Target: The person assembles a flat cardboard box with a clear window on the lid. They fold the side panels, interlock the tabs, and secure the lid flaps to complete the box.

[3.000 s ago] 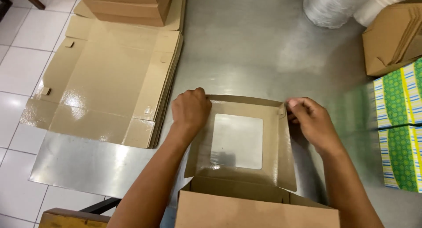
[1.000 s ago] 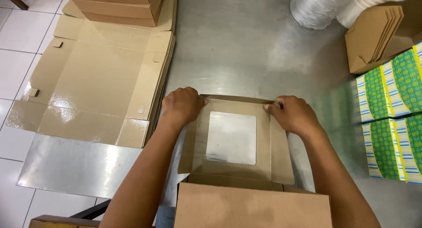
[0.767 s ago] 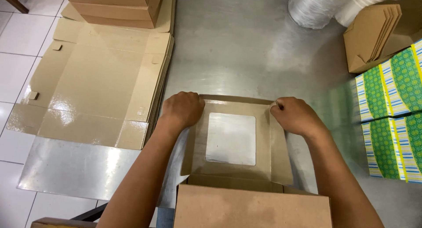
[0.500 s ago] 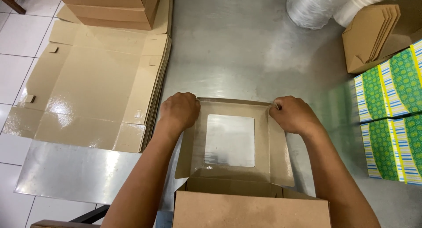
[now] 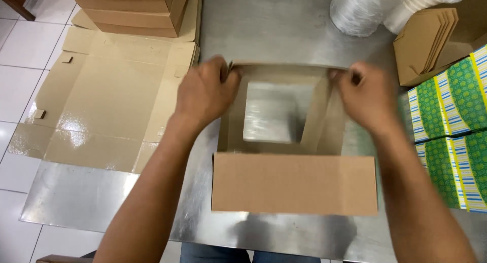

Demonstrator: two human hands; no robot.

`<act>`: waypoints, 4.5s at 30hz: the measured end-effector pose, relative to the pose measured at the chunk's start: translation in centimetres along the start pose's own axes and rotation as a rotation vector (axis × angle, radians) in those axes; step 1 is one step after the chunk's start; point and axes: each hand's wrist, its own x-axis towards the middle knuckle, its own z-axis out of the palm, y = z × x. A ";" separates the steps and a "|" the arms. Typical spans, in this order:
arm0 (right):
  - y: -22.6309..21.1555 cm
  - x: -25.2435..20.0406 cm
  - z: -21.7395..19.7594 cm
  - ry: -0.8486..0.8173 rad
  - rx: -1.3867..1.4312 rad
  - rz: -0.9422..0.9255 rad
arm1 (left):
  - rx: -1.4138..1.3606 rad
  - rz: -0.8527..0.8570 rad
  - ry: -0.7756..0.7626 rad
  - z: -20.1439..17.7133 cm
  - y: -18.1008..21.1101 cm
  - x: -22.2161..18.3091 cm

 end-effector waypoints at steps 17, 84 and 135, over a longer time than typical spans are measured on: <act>-3.1 -0.8 -4.7 0.249 0.056 -0.164 | -0.381 0.306 0.200 -3.4 2.7 -3.3; -0.4 -7.1 3.1 0.012 0.520 0.183 | -0.369 -0.282 -0.076 2.4 -1.4 -3.9; -0.8 -6.0 5.2 0.000 0.427 0.178 | -0.082 0.142 -0.171 1.4 -3.3 -4.9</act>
